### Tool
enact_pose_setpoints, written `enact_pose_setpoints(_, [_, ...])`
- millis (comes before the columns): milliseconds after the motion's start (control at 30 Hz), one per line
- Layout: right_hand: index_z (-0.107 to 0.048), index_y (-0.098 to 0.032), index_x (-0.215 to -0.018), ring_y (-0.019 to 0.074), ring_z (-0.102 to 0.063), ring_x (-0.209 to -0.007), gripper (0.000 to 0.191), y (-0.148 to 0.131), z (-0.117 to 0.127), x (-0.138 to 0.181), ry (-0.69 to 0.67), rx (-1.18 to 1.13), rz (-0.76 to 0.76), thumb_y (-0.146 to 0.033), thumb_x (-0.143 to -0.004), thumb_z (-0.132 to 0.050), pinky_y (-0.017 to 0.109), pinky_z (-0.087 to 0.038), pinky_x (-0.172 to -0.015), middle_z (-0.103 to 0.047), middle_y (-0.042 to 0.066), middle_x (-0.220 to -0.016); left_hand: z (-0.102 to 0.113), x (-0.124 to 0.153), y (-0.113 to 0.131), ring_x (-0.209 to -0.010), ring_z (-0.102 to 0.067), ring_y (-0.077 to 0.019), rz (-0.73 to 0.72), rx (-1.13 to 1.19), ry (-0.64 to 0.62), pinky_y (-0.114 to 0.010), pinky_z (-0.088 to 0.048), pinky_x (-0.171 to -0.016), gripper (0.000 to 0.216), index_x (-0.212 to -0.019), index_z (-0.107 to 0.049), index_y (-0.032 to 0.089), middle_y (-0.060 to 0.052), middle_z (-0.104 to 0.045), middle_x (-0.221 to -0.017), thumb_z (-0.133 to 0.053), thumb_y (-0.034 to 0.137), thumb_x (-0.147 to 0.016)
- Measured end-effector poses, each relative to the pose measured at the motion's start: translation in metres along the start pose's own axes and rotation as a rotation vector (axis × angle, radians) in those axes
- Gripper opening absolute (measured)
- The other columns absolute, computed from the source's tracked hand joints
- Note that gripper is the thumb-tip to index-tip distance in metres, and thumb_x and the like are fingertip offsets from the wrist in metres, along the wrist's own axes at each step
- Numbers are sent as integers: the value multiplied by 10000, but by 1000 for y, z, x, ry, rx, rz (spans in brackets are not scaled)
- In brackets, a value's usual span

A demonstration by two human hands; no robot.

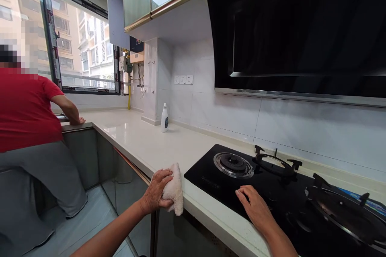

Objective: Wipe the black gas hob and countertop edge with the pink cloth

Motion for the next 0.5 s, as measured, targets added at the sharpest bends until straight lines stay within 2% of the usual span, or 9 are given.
enact_pose_setpoints(100, [-669,-286,-894,233,-627,-1102,492,-1,0,0,-3,1,3,-694,-922,-395,378,-482,-983,-678,53,-1188,1,3,-10,-1259,-571,-355,-38,-22,22,-571,-368,-1150,714,-1322,-557,228,-133,-635,-1280,-654,619,-732])
enact_pose_setpoints(200, [-665,-287,-899,225,-638,-1064,480,-2,-1,0,-17,-1,-4,-691,-925,-407,362,-505,-919,-676,48,-1175,2,4,-6,-1276,-558,-363,-12,-59,35,-587,-358,-1159,695,-1320,-551,232,-129,-628,-1293,-661,570,-724])
enact_pose_setpoints(267, [-669,-291,-914,224,-643,-1039,481,-2,-1,0,-28,-6,-9,-698,-925,-414,355,-516,-875,-676,49,-1165,2,4,2,-1306,-534,-374,26,-84,69,-603,-331,-1178,684,-1327,-540,224,-134,-614,-1311,-653,521,-721])
enact_pose_setpoints(500, [-664,-293,-916,232,-626,-1033,475,1,-4,-3,-23,-18,-5,-696,-927,-413,370,-498,-891,-674,51,-1109,-5,3,38,-1312,-522,-409,91,-123,224,-662,-282,-1182,735,-1388,-462,210,-149,-601,-1305,-619,444,-710])
Point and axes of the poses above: each hand's wrist, its own x-axis away from the middle knuckle, its own z-axis out of the back of the hand, y = z × x, the point moved 2 cm from there along -x, towards the middle knuckle
